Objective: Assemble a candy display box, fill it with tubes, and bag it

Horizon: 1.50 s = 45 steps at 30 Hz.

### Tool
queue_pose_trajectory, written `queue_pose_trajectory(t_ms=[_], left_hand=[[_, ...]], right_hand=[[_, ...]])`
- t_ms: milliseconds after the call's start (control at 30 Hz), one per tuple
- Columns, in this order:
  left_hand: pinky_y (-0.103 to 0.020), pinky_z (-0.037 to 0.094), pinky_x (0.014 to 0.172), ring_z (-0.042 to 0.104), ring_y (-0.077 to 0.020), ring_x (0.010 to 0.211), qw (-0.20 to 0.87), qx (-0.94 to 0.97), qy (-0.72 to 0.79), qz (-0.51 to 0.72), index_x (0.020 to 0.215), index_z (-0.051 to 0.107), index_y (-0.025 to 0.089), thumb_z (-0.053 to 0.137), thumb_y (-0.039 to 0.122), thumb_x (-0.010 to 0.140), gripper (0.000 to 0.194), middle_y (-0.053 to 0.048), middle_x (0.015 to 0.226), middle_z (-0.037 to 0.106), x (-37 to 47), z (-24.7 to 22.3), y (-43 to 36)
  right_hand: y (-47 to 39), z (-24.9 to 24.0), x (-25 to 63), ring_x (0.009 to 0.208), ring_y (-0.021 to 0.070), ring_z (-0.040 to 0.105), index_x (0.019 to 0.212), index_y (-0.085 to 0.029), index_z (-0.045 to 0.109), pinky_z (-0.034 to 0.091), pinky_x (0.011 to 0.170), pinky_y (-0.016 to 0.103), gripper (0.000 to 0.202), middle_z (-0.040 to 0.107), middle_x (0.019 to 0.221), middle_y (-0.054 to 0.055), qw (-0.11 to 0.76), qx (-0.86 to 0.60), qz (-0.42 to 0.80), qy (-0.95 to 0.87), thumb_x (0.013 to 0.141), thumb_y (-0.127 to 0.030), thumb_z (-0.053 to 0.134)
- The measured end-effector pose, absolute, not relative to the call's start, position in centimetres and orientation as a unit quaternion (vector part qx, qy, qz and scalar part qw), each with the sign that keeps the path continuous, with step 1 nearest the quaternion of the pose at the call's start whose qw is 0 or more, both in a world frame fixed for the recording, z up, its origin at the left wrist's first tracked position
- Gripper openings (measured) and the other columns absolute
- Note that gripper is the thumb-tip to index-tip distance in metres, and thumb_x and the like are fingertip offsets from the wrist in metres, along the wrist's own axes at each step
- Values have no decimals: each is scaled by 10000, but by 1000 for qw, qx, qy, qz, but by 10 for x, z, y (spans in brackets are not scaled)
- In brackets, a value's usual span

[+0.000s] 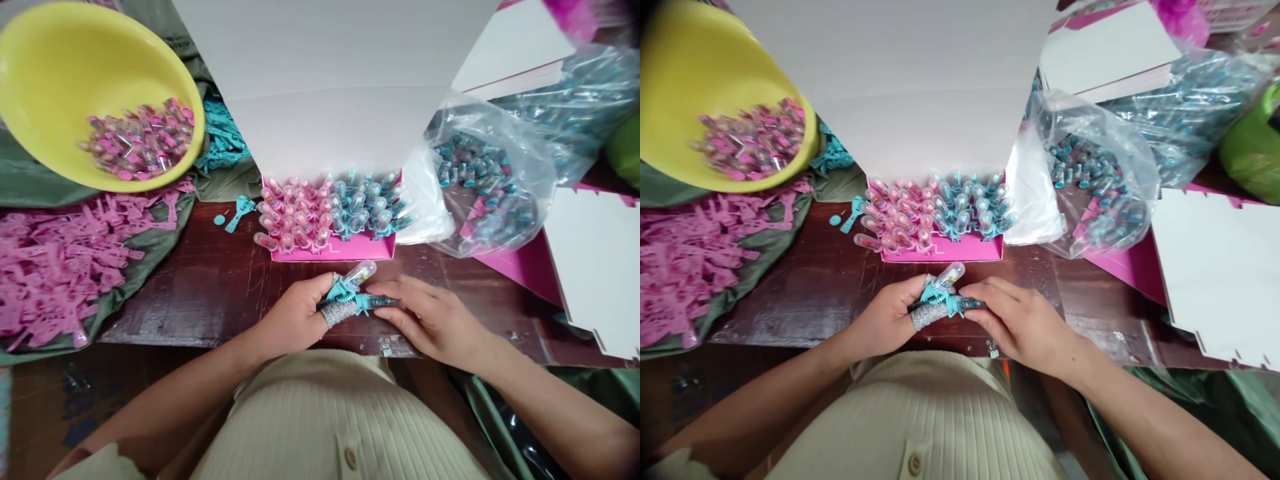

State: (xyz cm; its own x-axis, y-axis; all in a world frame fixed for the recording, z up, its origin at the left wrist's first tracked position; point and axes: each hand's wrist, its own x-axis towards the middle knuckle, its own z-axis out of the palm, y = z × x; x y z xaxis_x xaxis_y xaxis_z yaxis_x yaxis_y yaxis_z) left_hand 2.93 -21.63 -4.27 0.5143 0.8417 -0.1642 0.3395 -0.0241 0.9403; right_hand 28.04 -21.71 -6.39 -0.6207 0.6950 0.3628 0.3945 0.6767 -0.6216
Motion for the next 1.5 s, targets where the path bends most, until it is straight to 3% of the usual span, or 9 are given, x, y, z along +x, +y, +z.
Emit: queue_pose_trajectory(t_ms=[200,300,500,700,800,933,1167,1367,1500], left_hand=[[-258,436,731,588,-155,811,374,797,429,203,990,622,176,547,262,975,116,-19,900,645,20,-41,-227],[-276,436,726,641,-193,907,267,863,399,159,1074,626,187,495,161,961,175,-58,1006,681,15,-43,-230],[-273,468,773,645,-175,891,270,829,436,222,1051,610,194,516,301,1013,148,-42,975,678,8,-50,-226],[-277,464,746,628,-173,822,271,823,434,246,971,646,171,545,299,990,164,-50,910,680,9,-57,-225],[-268,490,773,651,-161,810,318,782,449,294,996,683,180,600,350,971,190,-37,908,715,14,-56,-223],[-279,519,854,692,-182,930,369,740,444,345,1096,698,198,638,295,944,190,-42,1059,755,22,-55,-219],[-284,533,814,695,-182,877,312,752,444,376,1070,709,162,634,347,959,229,-68,977,760,20,-58,-221],[-263,550,683,675,-155,722,195,803,408,387,942,708,157,631,295,964,160,-40,814,725,20,-68,-224],[-371,591,878,702,-234,965,9,834,379,400,1231,650,116,656,398,956,394,-125,1050,756,9,-63,-213]], right_hand=[[-226,-54,266,738,148,648,1076,-218,638,518,657,248,126,685,869,22,288,-340,330,-832,1015,-293,557],[-225,-52,263,539,103,540,760,-205,597,424,506,217,401,589,633,-20,234,-359,474,-769,1070,-391,422],[-222,-50,260,649,122,593,1252,-216,599,470,558,227,350,698,918,22,308,-383,426,-760,957,-396,653],[-218,-56,262,495,109,538,826,-193,686,425,495,225,489,606,580,-7,283,-457,432,-724,1075,-476,375],[-215,-53,260,794,164,689,1251,-228,656,557,709,258,402,727,925,44,316,-407,432,-741,1052,-500,436],[-212,-45,252,1013,204,690,1546,-305,350,598,833,314,731,598,1391,89,314,-367,414,-771,919,-407,712],[-202,-48,263,619,131,602,923,-230,669,483,560,233,186,652,719,-7,332,-431,346,-765,991,-392,608],[-205,-43,253,874,203,710,1354,-257,581,566,702,288,518,733,1163,58,309,-384,352,-796,903,-470,724],[-201,-30,265,895,219,725,1162,-284,700,575,784,327,236,763,1056,21,323,-400,264,-816,943,-369,689]])
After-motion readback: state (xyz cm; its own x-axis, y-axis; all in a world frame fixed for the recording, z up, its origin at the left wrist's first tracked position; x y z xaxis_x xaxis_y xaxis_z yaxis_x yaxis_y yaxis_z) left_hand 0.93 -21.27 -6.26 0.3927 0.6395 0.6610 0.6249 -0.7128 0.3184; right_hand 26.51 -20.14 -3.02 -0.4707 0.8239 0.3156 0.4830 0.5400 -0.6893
